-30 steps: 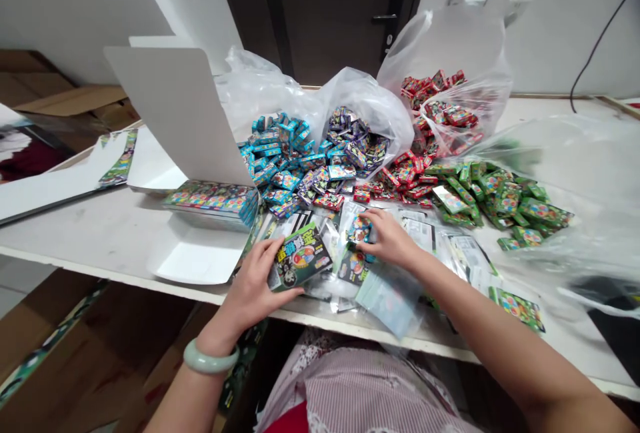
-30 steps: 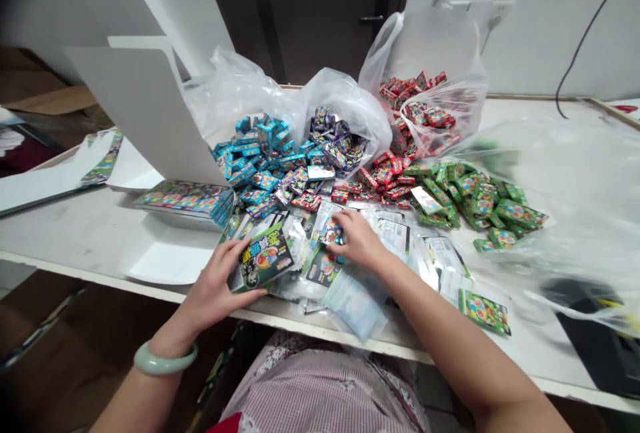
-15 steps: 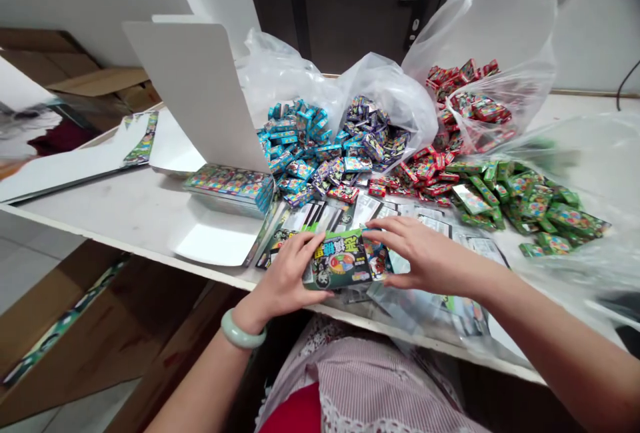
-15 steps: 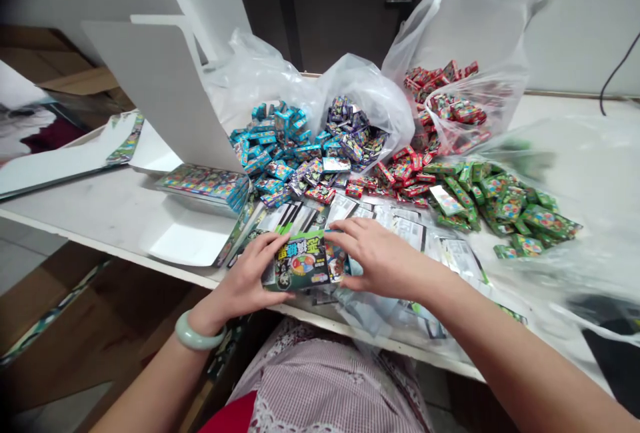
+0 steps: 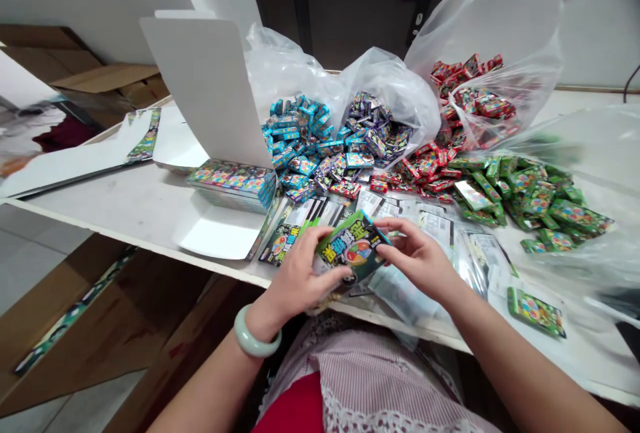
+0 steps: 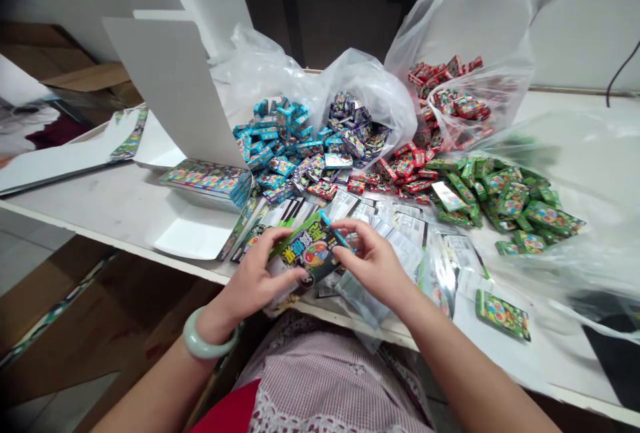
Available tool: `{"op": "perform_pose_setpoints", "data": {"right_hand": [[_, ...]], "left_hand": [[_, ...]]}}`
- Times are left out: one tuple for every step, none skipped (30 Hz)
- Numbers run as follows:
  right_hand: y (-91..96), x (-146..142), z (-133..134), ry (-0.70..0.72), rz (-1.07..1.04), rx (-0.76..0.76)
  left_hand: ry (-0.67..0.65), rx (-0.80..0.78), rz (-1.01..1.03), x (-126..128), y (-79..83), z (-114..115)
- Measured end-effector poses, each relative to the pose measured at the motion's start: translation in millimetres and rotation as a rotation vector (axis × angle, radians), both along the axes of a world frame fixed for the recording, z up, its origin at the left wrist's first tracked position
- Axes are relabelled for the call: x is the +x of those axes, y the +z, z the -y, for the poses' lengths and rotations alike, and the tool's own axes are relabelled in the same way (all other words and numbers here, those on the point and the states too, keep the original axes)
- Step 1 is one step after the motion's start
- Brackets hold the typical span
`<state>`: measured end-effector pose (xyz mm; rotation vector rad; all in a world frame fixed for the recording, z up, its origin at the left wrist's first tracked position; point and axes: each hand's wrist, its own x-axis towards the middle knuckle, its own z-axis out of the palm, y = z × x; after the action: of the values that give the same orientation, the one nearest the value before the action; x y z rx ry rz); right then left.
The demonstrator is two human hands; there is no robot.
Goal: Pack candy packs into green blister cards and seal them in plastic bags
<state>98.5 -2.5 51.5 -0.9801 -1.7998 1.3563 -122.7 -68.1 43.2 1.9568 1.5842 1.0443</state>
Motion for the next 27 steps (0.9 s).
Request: {"op": "perform_pose_setpoints", "data": {"right_hand": [[4.4,3.3,-1.8,0.017,0.031,0.067],[9.3,7.0,-4.1,0.034,0.068,0.142],[13.9,10.7,-6.3,0.050,0.107,0.209],[17.6,14.1,-8.2,0.063,0.141,0.260],[19.9,17.1,-9.5,0.073,0.169,0.293],[20.7,19.7,-9.9,0.087,0.190,0.311],[19.9,22.0,-9.1,0.108,0.205,0.314],[17.7,23.9,-7.2,0.128,0.216,0.303],[14.3,25.6,-3.9,0.135,0.217,0.281],[10.1,26.9,0.6,0.115,0.199,0.250],[5.2,27.8,6.1,0.067,0.163,0.213],[-0.2,28.0,12.4,0.003,0.111,0.169],[-5.6,27.3,19.0,-0.059,0.048,0.119],[-11.0,25.5,25.6,-0.110,-0.021,0.070],[-16.0,22.7,31.6,-0.146,-0.088,0.027],[-20.2,19.1,36.8,-0.171,-0.143,-0.009],[-23.6,15.2,41.0,-0.195,-0.184,-0.033],[-25.9,11.4,43.9,-0.226,-0.211,-0.041],[-27.1,8.4,45.7,-0.259,-0.218,-0.036],[-27.3,6.4,46.4,-0.279,-0.205,-0.022],[-26.4,5.9,46.4,-0.279,-0.177,-0.007],[-24.8,6.6,45.8,-0.265,-0.139,0.006],[-22.6,8.4,44.8,-0.240,-0.097,0.020],[-20.0,10.6,43.4,-0.209,-0.052,0.034],[-17.2,12.9,41.8,-0.178,-0.014,0.056],[-14.4,14.7,39.9,-0.154,0.011,0.087],[-11.7,15.6,37.8,-0.136,0.024,0.121]], "left_hand": [[0.000,-0.052,0.134,4.9,-1.2,0.1],[-0.004,-0.109,0.271,11.2,-3.5,0.7],[-0.018,-0.164,0.402,18.6,-6.7,2.2],[-0.042,-0.211,0.519,26.6,-10.7,4.3],[-0.069,-0.249,0.616,34.5,-15.1,7.0],[-0.092,-0.276,0.690,41.5,-19.4,10.2],[-0.108,-0.293,0.743,46.8,-23.3,13.5],[-0.118,-0.303,0.778,49.9,-26.6,16.7],[-0.126,-0.308,0.795,50.5,-28.9,19.6],[-0.130,-0.308,0.801,48.9,-30.3,21.9],[-0.133,-0.304,0.801,45.5,-30.9,23.6],[-0.134,-0.299,0.794,41.0,-30.7,24.8],[-0.131,-0.294,0.782,36.1,-30.1,25.5],[-0.125,-0.292,0.766,31.7,-29.1,25.9],[-0.121,-0.294,0.747,28.2,-28.0,26.0],[-0.122,-0.300,0.728,25.8,-27.0,26.1],[-0.125,-0.302,0.714,24.6,-26.1,26.1],[-0.128,-0.299,0.707,24.4,-25.6,26.2],[-0.132,-0.292,0.707,24.7,-25.2,26.3],[-0.137,-0.286,0.710,25.4,-25.1,26.5],[-0.147,-0.287,0.710,26.1,-24.9,26.8],[-0.161,-0.292,0.706,26.7,-24.6,27.1],[-0.174,-0.299,0.701,27.0,-23.9,27.3],[-0.178,-0.299,0.698,27.2,-22.6,27.2],[-0.163,-0.283,0.696,27.4,-20.6,26.7],[-0.130,-0.252,0.696,27.6,-17.9,25.6],[-0.082,-0.207,0.699,27.9,-14.4,23.8]]}}
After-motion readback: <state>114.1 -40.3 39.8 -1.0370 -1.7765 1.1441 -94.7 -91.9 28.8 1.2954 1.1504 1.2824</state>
